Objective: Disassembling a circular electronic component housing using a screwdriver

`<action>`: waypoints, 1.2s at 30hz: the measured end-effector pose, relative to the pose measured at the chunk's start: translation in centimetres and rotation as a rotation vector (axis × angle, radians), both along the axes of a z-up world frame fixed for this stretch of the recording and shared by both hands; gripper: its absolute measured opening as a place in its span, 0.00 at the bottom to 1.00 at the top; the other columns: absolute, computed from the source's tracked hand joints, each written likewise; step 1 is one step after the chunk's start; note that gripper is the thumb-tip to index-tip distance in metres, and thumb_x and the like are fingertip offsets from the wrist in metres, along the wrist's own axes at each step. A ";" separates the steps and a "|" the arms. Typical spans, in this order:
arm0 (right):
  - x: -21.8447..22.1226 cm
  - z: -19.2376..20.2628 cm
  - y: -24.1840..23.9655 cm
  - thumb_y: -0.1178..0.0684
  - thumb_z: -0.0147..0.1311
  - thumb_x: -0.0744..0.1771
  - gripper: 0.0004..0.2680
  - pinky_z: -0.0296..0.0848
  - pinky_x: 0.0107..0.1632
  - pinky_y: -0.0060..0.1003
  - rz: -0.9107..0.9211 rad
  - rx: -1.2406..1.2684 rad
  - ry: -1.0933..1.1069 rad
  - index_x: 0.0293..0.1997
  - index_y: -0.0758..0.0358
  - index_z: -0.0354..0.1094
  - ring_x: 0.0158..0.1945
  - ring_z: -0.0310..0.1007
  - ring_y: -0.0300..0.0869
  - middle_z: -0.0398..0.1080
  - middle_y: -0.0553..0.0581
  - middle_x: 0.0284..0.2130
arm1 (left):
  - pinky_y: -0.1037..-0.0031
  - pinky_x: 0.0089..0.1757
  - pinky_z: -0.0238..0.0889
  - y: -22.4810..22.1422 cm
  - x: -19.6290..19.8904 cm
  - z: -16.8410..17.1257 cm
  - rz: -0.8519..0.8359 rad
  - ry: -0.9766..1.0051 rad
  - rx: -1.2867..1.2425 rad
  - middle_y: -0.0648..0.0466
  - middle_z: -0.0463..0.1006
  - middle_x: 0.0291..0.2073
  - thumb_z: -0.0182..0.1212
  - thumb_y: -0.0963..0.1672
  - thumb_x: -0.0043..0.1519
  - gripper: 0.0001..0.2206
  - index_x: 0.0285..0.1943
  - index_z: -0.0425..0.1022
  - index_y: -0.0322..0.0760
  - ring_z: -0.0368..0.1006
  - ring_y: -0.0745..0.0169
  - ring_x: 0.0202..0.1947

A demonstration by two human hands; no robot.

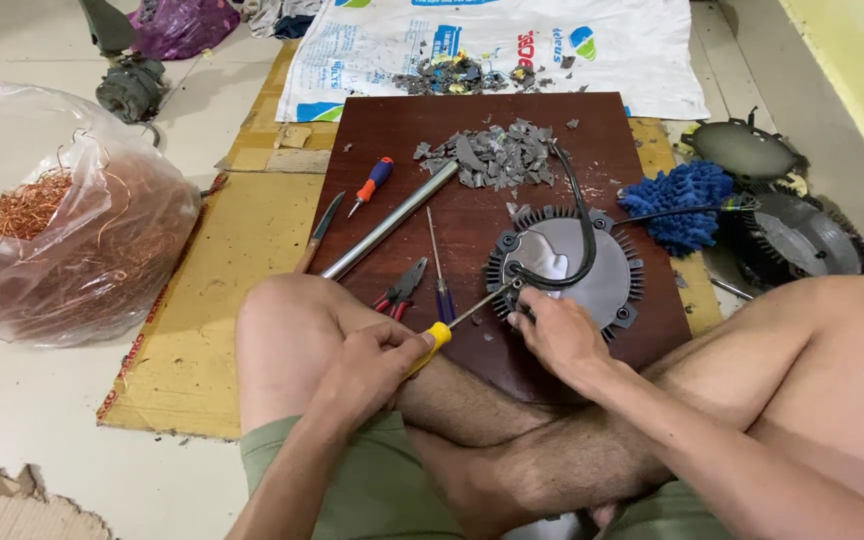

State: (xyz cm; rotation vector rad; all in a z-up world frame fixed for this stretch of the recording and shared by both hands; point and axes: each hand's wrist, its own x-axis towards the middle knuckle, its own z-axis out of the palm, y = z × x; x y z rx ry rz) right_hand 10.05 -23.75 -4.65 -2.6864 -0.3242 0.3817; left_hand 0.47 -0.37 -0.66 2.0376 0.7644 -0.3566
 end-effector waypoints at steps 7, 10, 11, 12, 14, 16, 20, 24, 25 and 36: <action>0.3 1.7 -0.5 0.46 0.54 0.69 0.08 0.79 0.51 0.56 -0.156 0.289 -0.015 0.46 0.53 0.78 0.49 0.81 0.62 0.82 0.66 0.39 | 0.79 0.26 0.64 -0.2 -0.2 0.4 -0.001 0.006 0.000 0.56 0.84 0.23 0.68 0.53 0.51 0.16 0.42 0.90 0.49 0.73 0.66 0.15; 0.6 5.3 -1.6 0.54 0.49 0.71 0.07 0.75 0.43 0.45 -0.450 0.628 0.124 0.49 0.60 0.75 0.40 0.76 0.51 0.79 0.63 0.40 | 0.75 0.27 0.60 -0.9 -0.8 3.1 -0.034 0.013 -0.017 0.55 0.79 0.22 0.66 0.53 0.57 0.13 0.39 0.87 0.47 0.68 0.65 0.17; 0.9 6.3 -2.1 0.63 0.47 0.72 0.06 0.72 0.36 0.34 -0.625 0.895 0.229 0.51 0.69 0.72 0.31 0.70 0.42 0.77 0.62 0.42 | 0.72 0.27 0.55 -1.2 -1.1 4.4 -0.067 0.013 -0.043 0.53 0.74 0.21 0.63 0.52 0.63 0.13 0.37 0.83 0.43 0.62 0.65 0.19; 1.5 6.5 -3.0 0.63 0.47 0.72 0.06 0.72 0.36 0.34 -0.634 0.902 0.223 0.51 0.69 0.72 0.31 0.70 0.42 0.77 0.62 0.42 | 0.72 0.27 0.55 -1.4 -1.1 4.6 -0.079 0.011 -0.038 0.53 0.74 0.21 0.63 0.52 0.63 0.13 0.37 0.83 0.43 0.62 0.65 0.19; 2.8 6.9 -4.6 0.61 0.44 0.74 0.07 0.72 0.38 0.34 -0.826 1.220 0.264 0.55 0.66 0.70 0.37 0.73 0.43 0.76 0.62 0.42 | 0.72 0.27 0.56 -1.7 -1.0 5.1 -0.047 0.056 -0.028 0.50 0.68 0.14 0.63 0.53 0.62 0.13 0.36 0.84 0.43 0.61 0.64 0.16; 3.7 7.8 -5.9 0.61 0.45 0.73 0.07 0.73 0.39 0.32 -0.897 1.259 0.241 0.53 0.65 0.70 0.37 0.72 0.40 0.77 0.60 0.43 | 0.72 0.26 0.56 -1.5 -0.8 4.0 -0.069 0.035 -0.004 0.50 0.69 0.13 0.63 0.53 0.62 0.14 0.35 0.84 0.43 0.62 0.64 0.15; 8.5 4.8 -10.2 0.61 0.45 0.71 0.06 0.82 0.43 0.29 -1.160 1.525 0.177 0.45 0.59 0.69 0.38 0.80 0.39 0.80 0.57 0.38 | 0.74 0.23 0.49 -1.5 -0.9 3.5 -0.008 -0.004 -0.081 0.52 0.67 0.15 0.67 0.51 0.62 0.12 0.33 0.81 0.42 0.58 0.65 0.15; 10.5 6.8 -13.3 0.61 0.41 0.73 0.08 0.87 0.39 0.25 -1.220 1.584 0.184 0.49 0.63 0.70 0.33 0.82 0.33 0.80 0.54 0.33 | 0.73 0.24 0.53 -1.8 -0.9 4.3 -0.028 0.029 -0.028 0.51 0.68 0.15 0.65 0.53 0.62 0.14 0.33 0.82 0.43 0.60 0.64 0.15; 11.4 7.1 -14.2 0.61 0.41 0.73 0.07 0.88 0.40 0.24 -1.329 1.629 0.155 0.53 0.64 0.68 0.35 0.84 0.34 0.82 0.56 0.37 | 0.72 0.25 0.54 -1.8 -0.9 4.4 -0.033 0.029 -0.033 0.51 0.69 0.17 0.65 0.53 0.62 0.14 0.33 0.82 0.42 0.60 0.64 0.16; 11.1 5.0 -13.2 0.57 0.44 0.73 0.08 0.91 0.42 0.22 -1.275 1.134 -0.024 0.54 0.63 0.70 0.38 0.88 0.35 0.82 0.56 0.40 | 0.72 0.27 0.58 -2.1 -1.1 5.4 -0.053 0.059 0.021 0.52 0.75 0.21 0.63 0.54 0.61 0.14 0.37 0.84 0.45 0.64 0.64 0.18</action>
